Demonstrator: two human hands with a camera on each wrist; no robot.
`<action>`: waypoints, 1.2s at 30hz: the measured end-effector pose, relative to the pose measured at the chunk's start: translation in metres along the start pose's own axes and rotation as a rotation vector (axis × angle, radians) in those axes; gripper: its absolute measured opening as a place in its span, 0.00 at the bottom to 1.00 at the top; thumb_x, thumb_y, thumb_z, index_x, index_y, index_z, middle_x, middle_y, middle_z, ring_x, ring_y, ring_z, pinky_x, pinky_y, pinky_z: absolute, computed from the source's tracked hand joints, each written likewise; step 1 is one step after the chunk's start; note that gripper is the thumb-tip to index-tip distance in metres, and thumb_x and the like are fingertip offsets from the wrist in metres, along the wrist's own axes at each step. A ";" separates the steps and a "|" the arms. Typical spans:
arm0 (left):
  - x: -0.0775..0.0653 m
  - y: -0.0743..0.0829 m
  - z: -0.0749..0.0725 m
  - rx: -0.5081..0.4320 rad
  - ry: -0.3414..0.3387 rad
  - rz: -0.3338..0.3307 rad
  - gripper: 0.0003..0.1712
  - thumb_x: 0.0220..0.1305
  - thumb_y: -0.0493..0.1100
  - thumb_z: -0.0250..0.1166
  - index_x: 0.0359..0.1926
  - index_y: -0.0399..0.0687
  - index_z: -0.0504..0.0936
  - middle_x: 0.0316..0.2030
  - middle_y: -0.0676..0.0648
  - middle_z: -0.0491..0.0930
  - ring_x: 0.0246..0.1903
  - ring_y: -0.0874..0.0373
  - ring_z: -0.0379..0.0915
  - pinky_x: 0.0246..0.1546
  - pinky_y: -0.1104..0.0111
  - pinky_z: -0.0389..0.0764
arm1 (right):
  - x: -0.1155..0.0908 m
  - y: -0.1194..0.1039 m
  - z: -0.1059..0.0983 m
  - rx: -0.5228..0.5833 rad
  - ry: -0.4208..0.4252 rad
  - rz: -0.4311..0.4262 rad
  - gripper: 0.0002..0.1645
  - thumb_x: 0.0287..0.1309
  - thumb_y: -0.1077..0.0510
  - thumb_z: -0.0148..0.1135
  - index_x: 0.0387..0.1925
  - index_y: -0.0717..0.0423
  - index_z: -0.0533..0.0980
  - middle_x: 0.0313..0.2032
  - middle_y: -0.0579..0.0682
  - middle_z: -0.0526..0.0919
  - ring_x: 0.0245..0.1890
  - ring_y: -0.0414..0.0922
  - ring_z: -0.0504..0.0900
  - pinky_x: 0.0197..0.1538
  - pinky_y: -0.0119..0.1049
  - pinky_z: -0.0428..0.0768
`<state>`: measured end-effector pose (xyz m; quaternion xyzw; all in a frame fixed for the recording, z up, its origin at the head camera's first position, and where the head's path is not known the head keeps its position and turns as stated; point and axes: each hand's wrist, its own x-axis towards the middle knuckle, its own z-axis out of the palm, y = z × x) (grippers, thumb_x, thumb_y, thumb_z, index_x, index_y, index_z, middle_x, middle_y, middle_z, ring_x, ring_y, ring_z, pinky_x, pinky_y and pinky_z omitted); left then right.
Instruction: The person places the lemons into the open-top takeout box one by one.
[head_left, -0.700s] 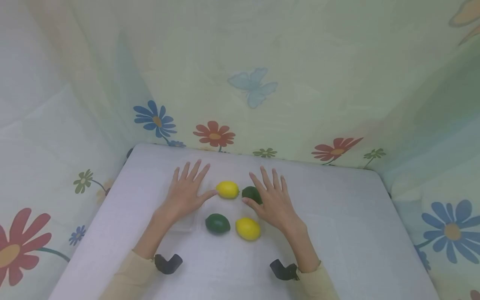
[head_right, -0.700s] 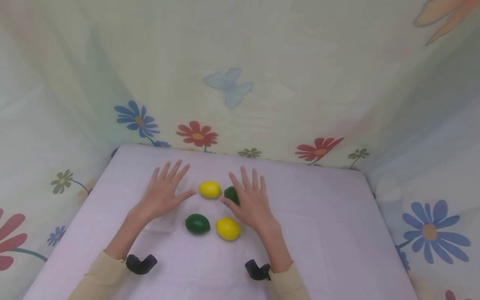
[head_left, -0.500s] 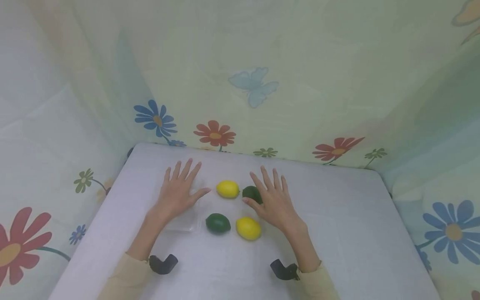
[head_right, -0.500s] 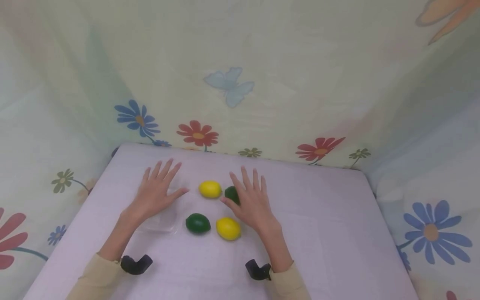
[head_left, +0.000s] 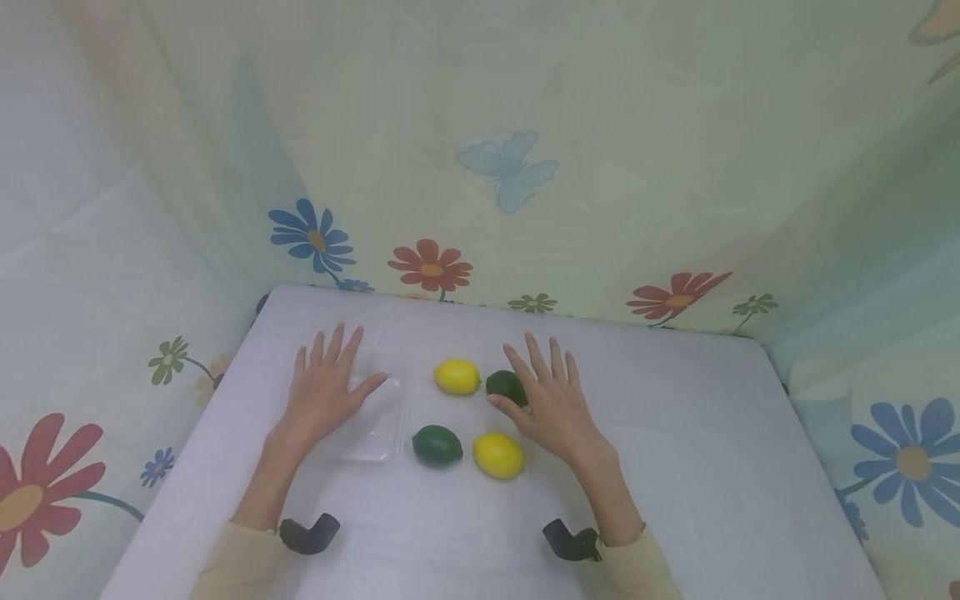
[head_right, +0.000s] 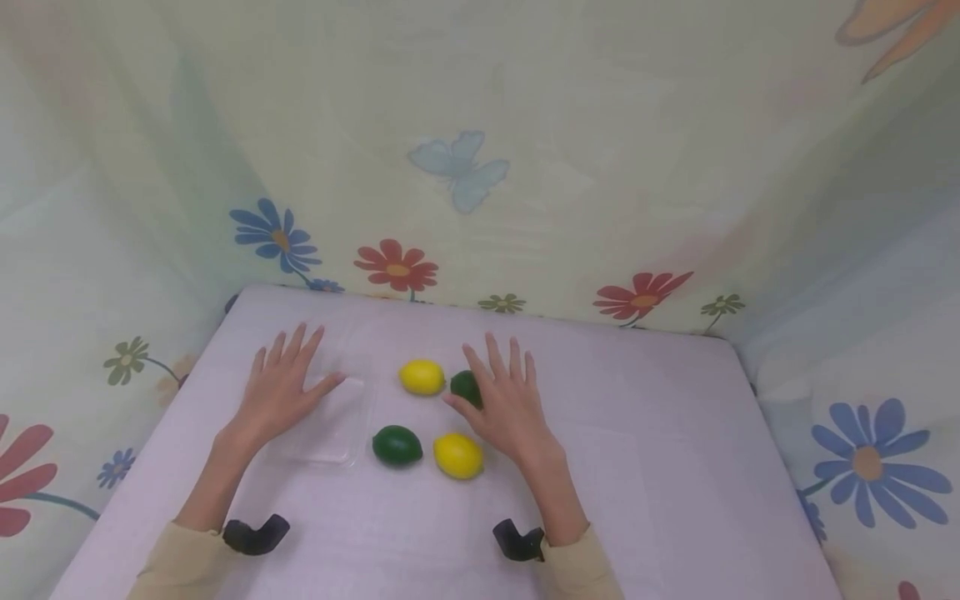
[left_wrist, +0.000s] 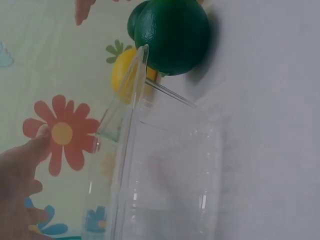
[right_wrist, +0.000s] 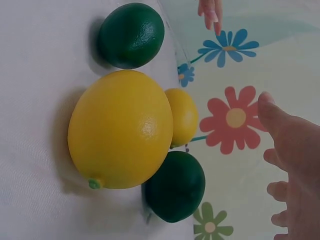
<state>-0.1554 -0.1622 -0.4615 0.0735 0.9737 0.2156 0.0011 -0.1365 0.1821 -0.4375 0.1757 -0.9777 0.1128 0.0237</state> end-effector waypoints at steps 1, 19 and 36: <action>-0.001 -0.001 0.000 -0.003 -0.002 -0.004 0.52 0.71 0.65 0.60 0.82 0.46 0.49 0.81 0.34 0.42 0.78 0.27 0.33 0.75 0.34 0.35 | 0.000 0.000 0.000 0.001 0.002 0.001 0.51 0.67 0.30 0.59 0.81 0.46 0.55 0.81 0.61 0.46 0.80 0.69 0.41 0.76 0.69 0.44; -0.011 -0.012 0.007 -0.022 0.056 -0.066 0.47 0.75 0.57 0.58 0.79 0.32 0.52 0.76 0.25 0.53 0.74 0.25 0.50 0.74 0.34 0.46 | -0.004 0.003 0.004 0.028 -0.002 0.021 0.51 0.66 0.31 0.60 0.81 0.47 0.55 0.81 0.61 0.47 0.79 0.70 0.43 0.77 0.69 0.45; -0.022 -0.020 0.019 -0.372 0.094 -0.393 0.28 0.77 0.46 0.53 0.66 0.27 0.73 0.56 0.25 0.78 0.54 0.33 0.79 0.51 0.47 0.83 | -0.002 0.014 0.018 0.096 0.009 0.038 0.53 0.64 0.33 0.65 0.80 0.50 0.56 0.80 0.62 0.50 0.78 0.71 0.49 0.75 0.69 0.52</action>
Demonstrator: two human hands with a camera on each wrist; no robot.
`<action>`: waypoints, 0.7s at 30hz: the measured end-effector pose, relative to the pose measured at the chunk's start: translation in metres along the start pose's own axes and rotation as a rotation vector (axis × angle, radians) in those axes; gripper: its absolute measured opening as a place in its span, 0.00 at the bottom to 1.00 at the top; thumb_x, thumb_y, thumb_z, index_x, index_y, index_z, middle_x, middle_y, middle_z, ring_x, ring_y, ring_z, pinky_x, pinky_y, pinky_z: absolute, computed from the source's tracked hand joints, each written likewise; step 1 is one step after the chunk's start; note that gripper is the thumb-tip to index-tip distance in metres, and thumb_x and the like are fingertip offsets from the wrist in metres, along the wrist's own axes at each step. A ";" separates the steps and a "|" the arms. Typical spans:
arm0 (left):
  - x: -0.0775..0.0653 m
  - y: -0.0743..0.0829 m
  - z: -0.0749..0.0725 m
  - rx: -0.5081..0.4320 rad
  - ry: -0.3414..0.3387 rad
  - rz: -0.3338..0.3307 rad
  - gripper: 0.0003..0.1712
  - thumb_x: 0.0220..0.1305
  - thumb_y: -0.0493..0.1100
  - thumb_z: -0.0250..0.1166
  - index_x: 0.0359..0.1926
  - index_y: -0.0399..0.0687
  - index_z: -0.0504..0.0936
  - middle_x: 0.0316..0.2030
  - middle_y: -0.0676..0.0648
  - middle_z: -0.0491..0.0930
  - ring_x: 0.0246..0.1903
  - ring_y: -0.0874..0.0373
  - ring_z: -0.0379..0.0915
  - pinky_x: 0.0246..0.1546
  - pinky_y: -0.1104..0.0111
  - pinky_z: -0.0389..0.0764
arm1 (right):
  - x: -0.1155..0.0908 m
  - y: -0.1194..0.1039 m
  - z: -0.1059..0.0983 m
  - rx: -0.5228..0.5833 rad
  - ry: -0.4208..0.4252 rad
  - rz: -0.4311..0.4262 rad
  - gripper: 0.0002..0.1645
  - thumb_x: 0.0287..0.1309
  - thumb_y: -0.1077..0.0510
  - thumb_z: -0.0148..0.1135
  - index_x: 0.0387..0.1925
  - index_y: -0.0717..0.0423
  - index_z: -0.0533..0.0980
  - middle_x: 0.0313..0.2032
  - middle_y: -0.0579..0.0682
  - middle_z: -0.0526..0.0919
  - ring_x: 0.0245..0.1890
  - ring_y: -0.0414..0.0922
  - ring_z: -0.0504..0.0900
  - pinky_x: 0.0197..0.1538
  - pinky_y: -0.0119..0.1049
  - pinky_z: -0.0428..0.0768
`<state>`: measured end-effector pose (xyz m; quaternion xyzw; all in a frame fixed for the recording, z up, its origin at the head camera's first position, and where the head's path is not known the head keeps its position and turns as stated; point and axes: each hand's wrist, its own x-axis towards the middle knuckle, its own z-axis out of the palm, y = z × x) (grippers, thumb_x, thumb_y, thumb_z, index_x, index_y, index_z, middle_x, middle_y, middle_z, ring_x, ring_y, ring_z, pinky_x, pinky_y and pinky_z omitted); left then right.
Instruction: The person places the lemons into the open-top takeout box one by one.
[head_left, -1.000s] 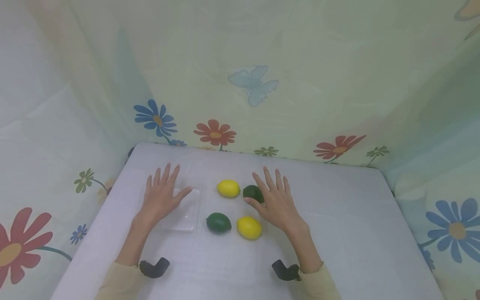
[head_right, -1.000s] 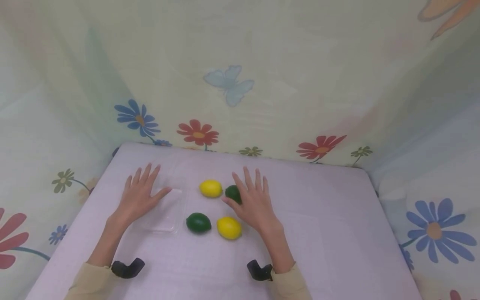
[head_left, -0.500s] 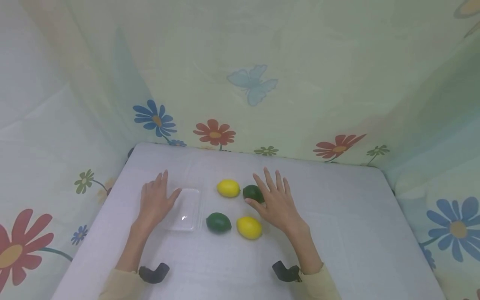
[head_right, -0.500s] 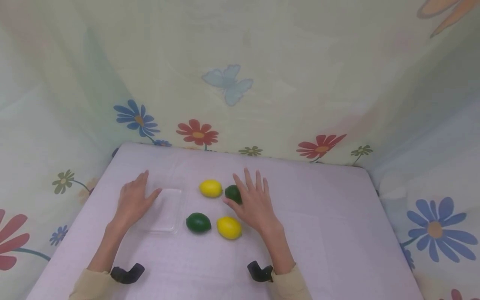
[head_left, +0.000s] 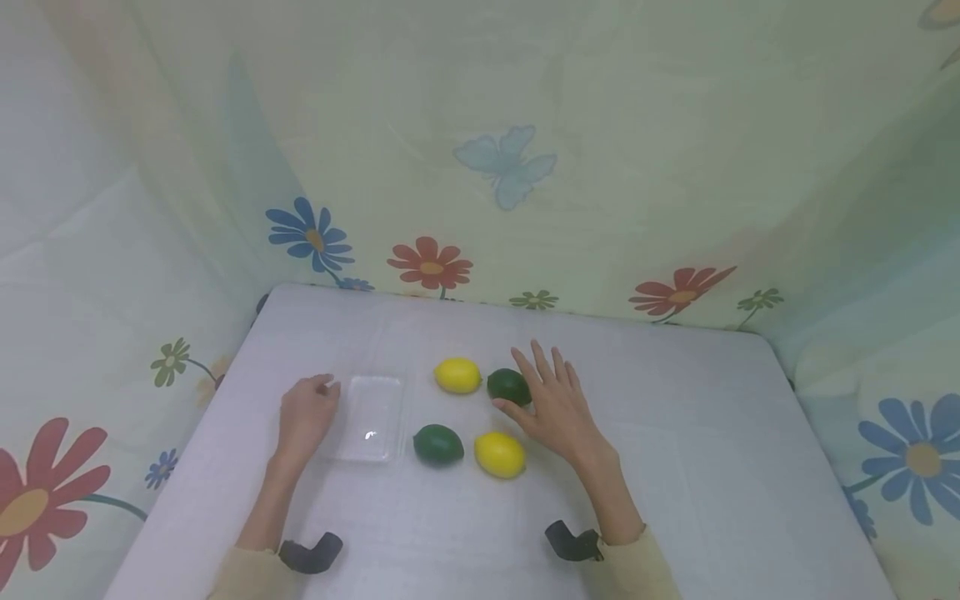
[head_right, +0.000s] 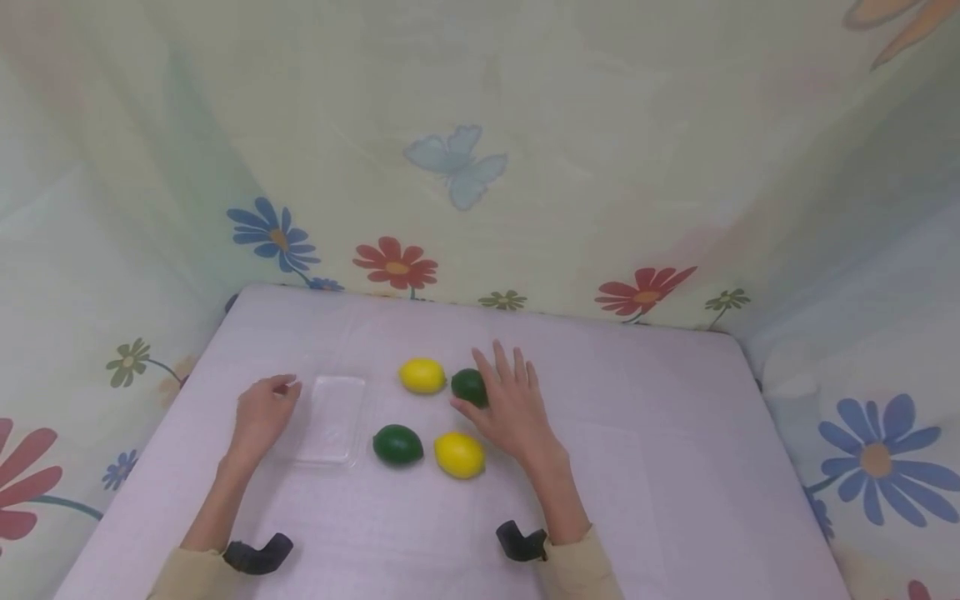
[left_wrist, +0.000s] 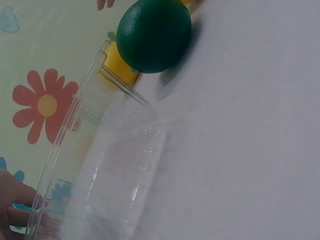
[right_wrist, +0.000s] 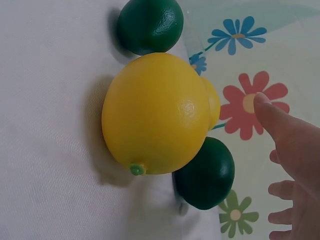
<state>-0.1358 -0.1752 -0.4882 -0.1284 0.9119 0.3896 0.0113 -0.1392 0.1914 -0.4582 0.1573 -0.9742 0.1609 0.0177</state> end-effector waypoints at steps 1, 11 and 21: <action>0.000 -0.001 0.000 -0.020 0.009 -0.009 0.27 0.78 0.46 0.53 0.65 0.28 0.75 0.56 0.26 0.78 0.54 0.33 0.79 0.51 0.47 0.83 | 0.000 0.001 0.000 0.001 -0.001 0.001 0.53 0.64 0.33 0.65 0.80 0.50 0.56 0.80 0.62 0.50 0.78 0.71 0.49 0.75 0.69 0.52; 0.001 -0.006 -0.004 -0.149 -0.012 -0.069 0.26 0.78 0.48 0.55 0.63 0.31 0.78 0.56 0.29 0.81 0.52 0.37 0.82 0.49 0.52 0.85 | 0.002 0.002 0.002 0.016 -0.006 0.006 0.53 0.63 0.33 0.66 0.80 0.51 0.57 0.80 0.63 0.52 0.78 0.71 0.50 0.75 0.69 0.53; 0.003 -0.009 -0.003 -0.184 -0.027 -0.101 0.28 0.78 0.50 0.55 0.65 0.33 0.76 0.62 0.29 0.77 0.61 0.35 0.76 0.58 0.47 0.80 | 0.008 -0.002 0.003 0.043 -0.049 0.009 0.54 0.63 0.34 0.67 0.80 0.49 0.56 0.80 0.62 0.52 0.78 0.70 0.50 0.76 0.67 0.51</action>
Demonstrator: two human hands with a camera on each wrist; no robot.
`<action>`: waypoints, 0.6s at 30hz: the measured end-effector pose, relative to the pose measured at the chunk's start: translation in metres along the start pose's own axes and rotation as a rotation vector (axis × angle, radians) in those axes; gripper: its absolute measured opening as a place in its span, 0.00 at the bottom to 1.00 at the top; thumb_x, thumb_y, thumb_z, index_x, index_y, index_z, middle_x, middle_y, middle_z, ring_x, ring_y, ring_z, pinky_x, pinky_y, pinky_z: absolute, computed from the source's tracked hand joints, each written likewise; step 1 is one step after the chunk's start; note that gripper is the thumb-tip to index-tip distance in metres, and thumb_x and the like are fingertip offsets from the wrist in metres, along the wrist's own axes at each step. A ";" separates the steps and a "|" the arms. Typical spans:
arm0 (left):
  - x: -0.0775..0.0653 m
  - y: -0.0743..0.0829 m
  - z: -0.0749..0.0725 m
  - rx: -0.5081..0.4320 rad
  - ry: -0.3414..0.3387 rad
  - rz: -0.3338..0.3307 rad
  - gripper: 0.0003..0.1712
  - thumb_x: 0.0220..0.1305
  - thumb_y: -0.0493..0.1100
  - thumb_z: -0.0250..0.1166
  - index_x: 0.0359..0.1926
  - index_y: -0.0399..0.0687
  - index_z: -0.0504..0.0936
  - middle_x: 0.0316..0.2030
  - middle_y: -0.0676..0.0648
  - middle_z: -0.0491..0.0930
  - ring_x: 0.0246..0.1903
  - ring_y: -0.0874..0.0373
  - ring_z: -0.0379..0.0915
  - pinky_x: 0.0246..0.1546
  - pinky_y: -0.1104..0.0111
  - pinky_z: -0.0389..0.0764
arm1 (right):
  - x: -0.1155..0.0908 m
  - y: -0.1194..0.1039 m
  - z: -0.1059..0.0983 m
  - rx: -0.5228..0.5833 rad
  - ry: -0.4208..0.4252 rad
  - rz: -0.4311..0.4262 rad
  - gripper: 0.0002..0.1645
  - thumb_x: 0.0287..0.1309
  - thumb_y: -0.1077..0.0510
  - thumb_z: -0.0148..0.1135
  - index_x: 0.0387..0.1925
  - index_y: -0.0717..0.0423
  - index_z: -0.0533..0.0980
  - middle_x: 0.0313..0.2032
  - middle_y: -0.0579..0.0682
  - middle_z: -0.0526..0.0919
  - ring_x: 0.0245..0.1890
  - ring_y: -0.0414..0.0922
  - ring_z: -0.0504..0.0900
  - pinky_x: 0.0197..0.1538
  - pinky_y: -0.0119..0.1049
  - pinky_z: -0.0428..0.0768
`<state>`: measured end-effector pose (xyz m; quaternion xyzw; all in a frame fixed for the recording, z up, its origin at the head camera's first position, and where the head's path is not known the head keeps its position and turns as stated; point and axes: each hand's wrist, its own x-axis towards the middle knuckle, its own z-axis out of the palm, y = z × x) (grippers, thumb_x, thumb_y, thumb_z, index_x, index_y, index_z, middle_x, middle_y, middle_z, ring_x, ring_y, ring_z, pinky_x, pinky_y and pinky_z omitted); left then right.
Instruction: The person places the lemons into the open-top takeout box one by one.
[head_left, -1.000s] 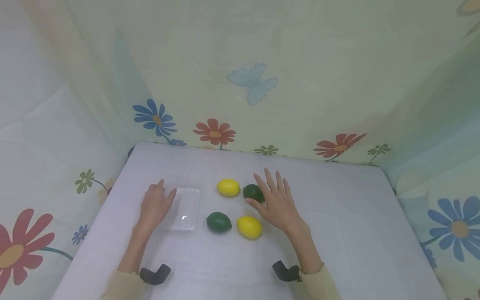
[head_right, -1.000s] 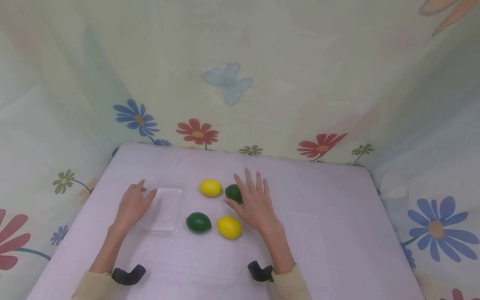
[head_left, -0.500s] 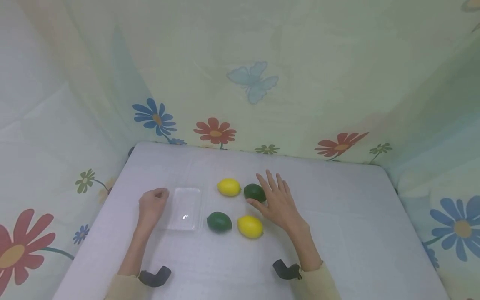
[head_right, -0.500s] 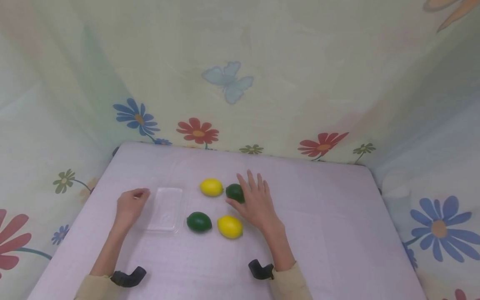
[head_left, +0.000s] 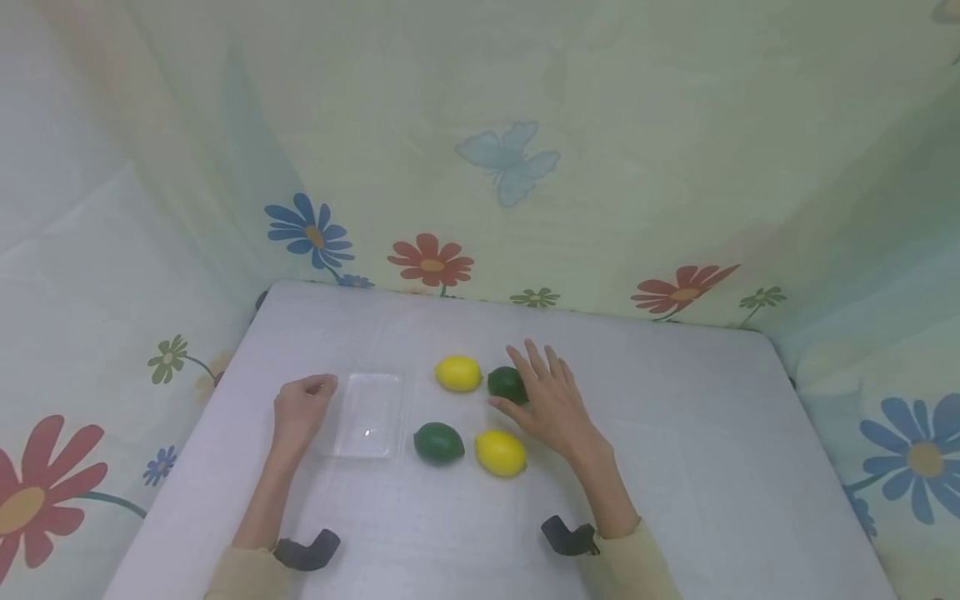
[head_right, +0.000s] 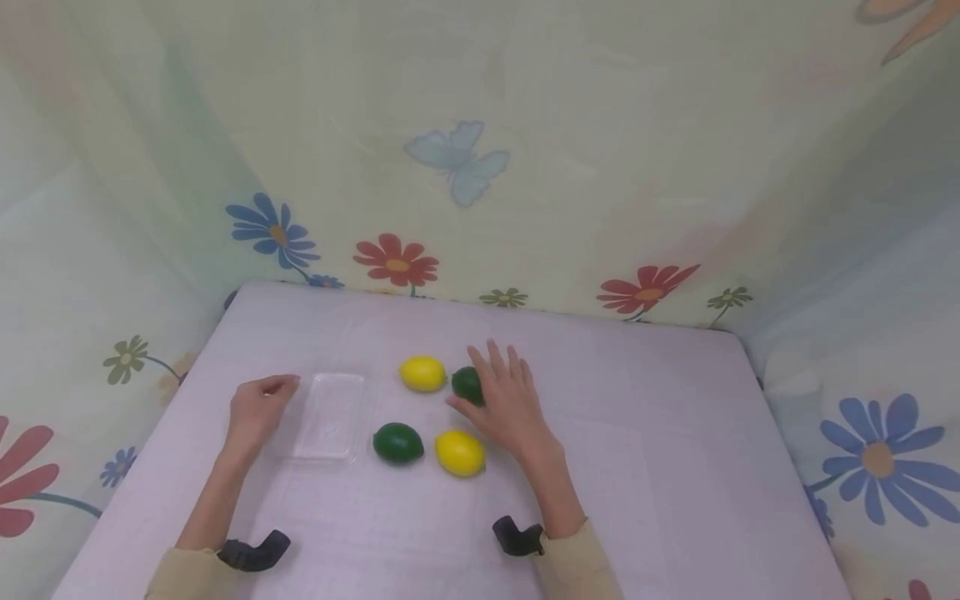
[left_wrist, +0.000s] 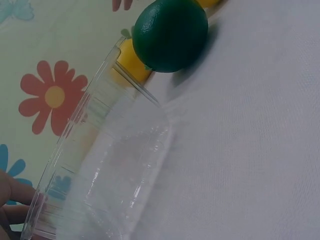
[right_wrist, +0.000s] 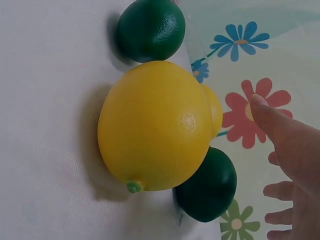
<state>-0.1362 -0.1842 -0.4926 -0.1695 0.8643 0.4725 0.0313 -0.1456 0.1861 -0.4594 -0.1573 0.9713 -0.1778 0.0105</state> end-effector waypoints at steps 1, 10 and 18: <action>0.000 0.000 0.000 -0.008 -0.007 -0.008 0.28 0.78 0.51 0.55 0.66 0.33 0.76 0.63 0.29 0.76 0.62 0.34 0.75 0.59 0.46 0.79 | 0.001 -0.001 0.000 -0.001 -0.005 -0.004 0.54 0.63 0.33 0.66 0.80 0.49 0.56 0.80 0.63 0.52 0.78 0.70 0.50 0.76 0.67 0.51; 0.000 0.002 -0.005 -0.057 -0.037 -0.030 0.29 0.79 0.52 0.55 0.67 0.33 0.74 0.66 0.29 0.73 0.67 0.33 0.69 0.64 0.44 0.74 | 0.022 -0.007 0.006 0.004 -0.005 -0.057 0.53 0.63 0.33 0.66 0.80 0.51 0.58 0.78 0.64 0.57 0.77 0.69 0.53 0.77 0.65 0.52; -0.003 -0.002 -0.002 -0.026 -0.011 -0.008 0.27 0.78 0.49 0.54 0.65 0.31 0.76 0.63 0.28 0.75 0.64 0.32 0.72 0.61 0.43 0.76 | 0.034 -0.016 0.027 0.010 -0.057 -0.081 0.54 0.62 0.32 0.66 0.79 0.50 0.58 0.78 0.62 0.59 0.77 0.68 0.55 0.77 0.64 0.53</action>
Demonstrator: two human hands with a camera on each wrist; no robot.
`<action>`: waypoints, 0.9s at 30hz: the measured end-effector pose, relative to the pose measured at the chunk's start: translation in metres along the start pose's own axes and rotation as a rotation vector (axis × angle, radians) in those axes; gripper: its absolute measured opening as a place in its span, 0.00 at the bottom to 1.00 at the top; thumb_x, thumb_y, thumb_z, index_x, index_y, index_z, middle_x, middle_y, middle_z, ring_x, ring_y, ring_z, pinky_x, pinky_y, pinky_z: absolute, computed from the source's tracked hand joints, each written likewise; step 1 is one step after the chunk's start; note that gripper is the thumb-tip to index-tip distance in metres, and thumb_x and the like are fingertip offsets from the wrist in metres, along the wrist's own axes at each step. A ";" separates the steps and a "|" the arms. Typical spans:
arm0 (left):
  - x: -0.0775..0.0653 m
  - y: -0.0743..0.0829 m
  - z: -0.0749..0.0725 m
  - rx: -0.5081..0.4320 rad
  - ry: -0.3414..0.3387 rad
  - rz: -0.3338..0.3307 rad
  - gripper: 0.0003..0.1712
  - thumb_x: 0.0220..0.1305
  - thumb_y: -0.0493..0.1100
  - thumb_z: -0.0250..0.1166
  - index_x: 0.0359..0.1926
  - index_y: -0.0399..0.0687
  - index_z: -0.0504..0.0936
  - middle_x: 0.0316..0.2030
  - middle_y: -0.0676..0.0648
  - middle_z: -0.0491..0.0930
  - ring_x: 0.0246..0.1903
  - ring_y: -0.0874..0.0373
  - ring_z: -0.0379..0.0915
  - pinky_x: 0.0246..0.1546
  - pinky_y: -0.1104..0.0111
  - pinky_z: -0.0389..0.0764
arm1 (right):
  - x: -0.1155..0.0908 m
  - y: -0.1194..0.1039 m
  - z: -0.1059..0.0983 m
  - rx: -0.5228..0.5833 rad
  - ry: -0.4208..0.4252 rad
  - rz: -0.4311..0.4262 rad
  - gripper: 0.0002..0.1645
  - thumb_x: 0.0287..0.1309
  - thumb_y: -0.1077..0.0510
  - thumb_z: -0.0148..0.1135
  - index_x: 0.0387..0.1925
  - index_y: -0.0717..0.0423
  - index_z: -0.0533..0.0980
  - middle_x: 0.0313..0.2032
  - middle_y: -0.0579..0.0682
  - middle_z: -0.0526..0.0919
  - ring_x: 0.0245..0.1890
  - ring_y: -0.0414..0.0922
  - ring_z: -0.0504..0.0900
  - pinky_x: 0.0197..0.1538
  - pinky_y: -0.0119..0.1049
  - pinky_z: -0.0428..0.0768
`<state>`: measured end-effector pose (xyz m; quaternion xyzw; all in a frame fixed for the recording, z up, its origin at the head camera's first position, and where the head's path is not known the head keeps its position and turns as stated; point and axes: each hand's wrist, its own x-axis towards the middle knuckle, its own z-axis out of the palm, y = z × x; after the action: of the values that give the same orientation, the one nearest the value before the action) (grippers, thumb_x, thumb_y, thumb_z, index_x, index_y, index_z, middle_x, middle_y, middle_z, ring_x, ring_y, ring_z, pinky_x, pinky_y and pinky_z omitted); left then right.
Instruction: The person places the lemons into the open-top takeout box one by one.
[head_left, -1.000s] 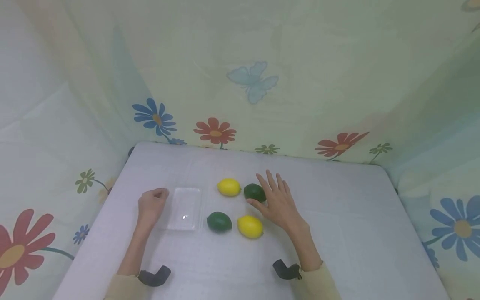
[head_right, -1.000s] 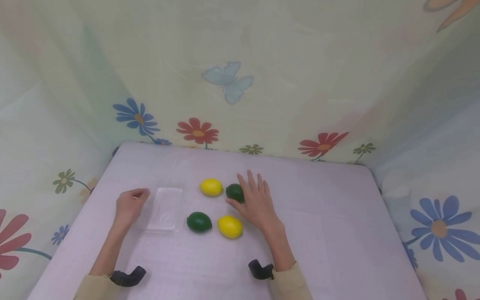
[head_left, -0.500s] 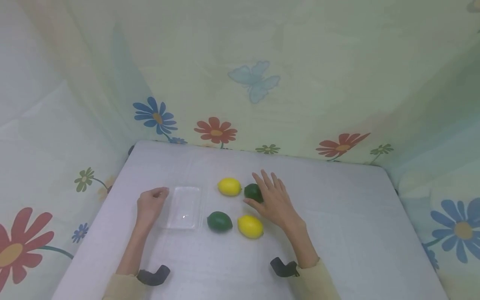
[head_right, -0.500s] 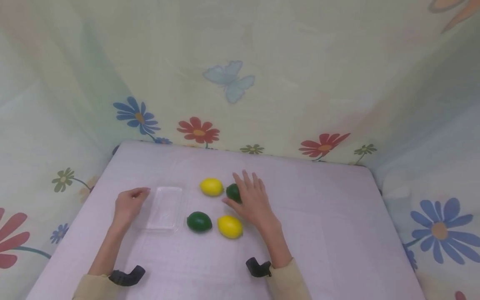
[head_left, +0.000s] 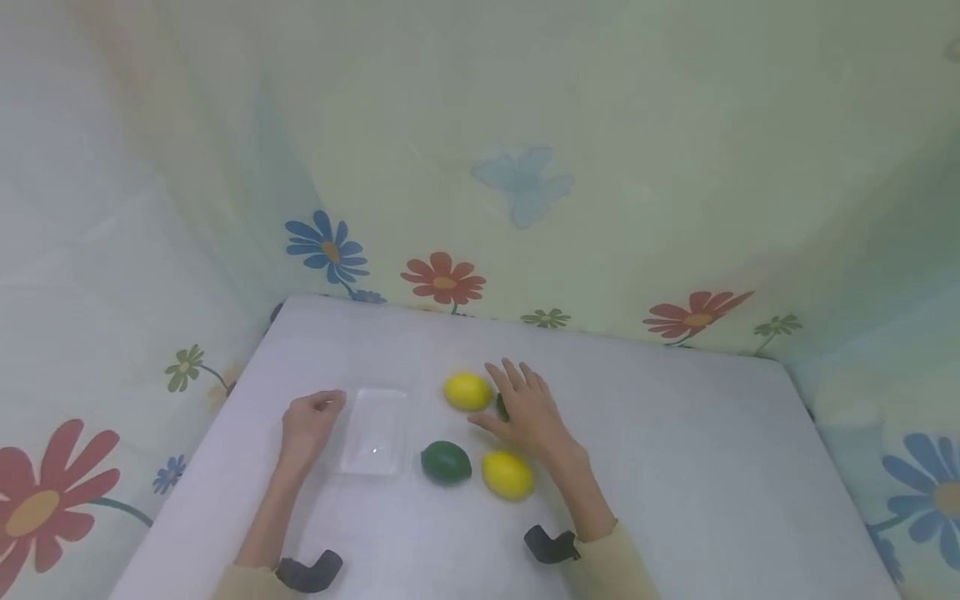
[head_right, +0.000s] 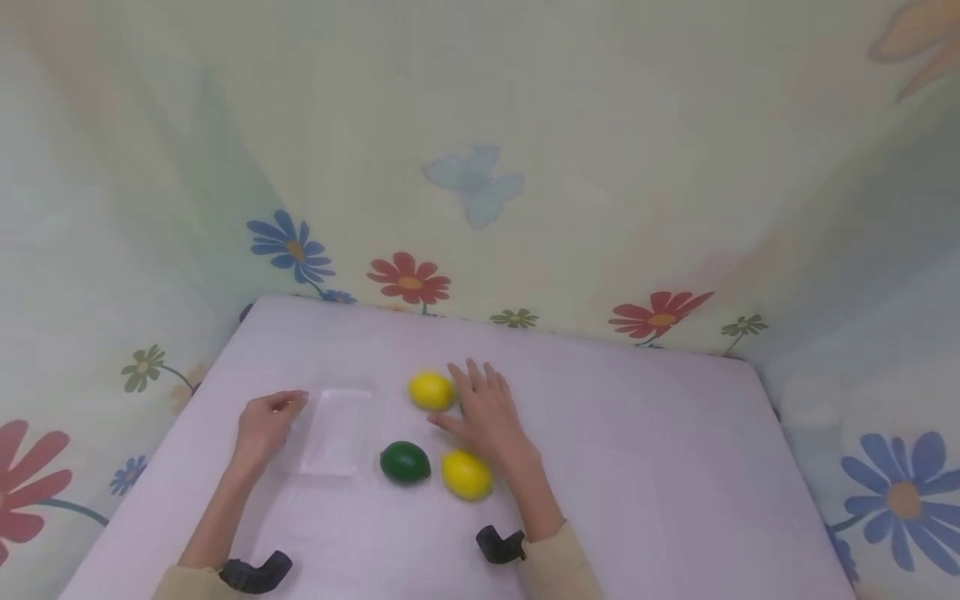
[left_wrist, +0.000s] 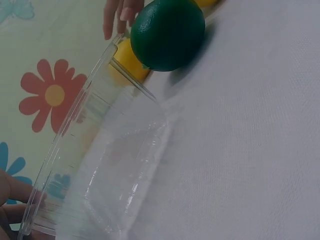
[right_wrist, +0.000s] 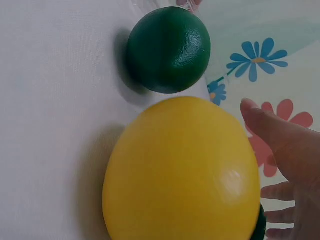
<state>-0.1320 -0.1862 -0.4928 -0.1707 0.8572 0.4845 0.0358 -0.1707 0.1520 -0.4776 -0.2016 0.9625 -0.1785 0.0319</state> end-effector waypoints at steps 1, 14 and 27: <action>-0.001 0.000 0.001 0.002 -0.001 0.001 0.27 0.78 0.49 0.54 0.65 0.32 0.77 0.63 0.28 0.76 0.63 0.32 0.73 0.60 0.43 0.77 | 0.000 -0.001 0.002 0.000 -0.001 -0.002 0.54 0.61 0.32 0.67 0.79 0.50 0.59 0.77 0.62 0.60 0.77 0.67 0.56 0.77 0.63 0.54; 0.006 -0.003 0.000 -0.003 -0.007 -0.026 0.28 0.76 0.53 0.58 0.65 0.38 0.78 0.30 0.41 0.81 0.20 0.57 0.71 0.20 0.68 0.73 | 0.018 -0.015 0.007 0.060 -0.061 0.005 0.52 0.57 0.43 0.76 0.78 0.42 0.61 0.76 0.54 0.64 0.75 0.58 0.65 0.74 0.58 0.64; 0.004 -0.004 -0.001 -0.012 -0.024 -0.015 0.27 0.76 0.52 0.59 0.65 0.38 0.78 0.20 0.46 0.75 0.16 0.59 0.66 0.16 0.69 0.70 | 0.025 -0.024 0.012 0.059 -0.076 -0.016 0.45 0.62 0.53 0.74 0.76 0.43 0.64 0.73 0.51 0.70 0.73 0.53 0.69 0.74 0.54 0.67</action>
<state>-0.1342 -0.1900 -0.4962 -0.1716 0.8525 0.4914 0.0489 -0.1834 0.1173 -0.4796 -0.2148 0.9533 -0.1991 0.0731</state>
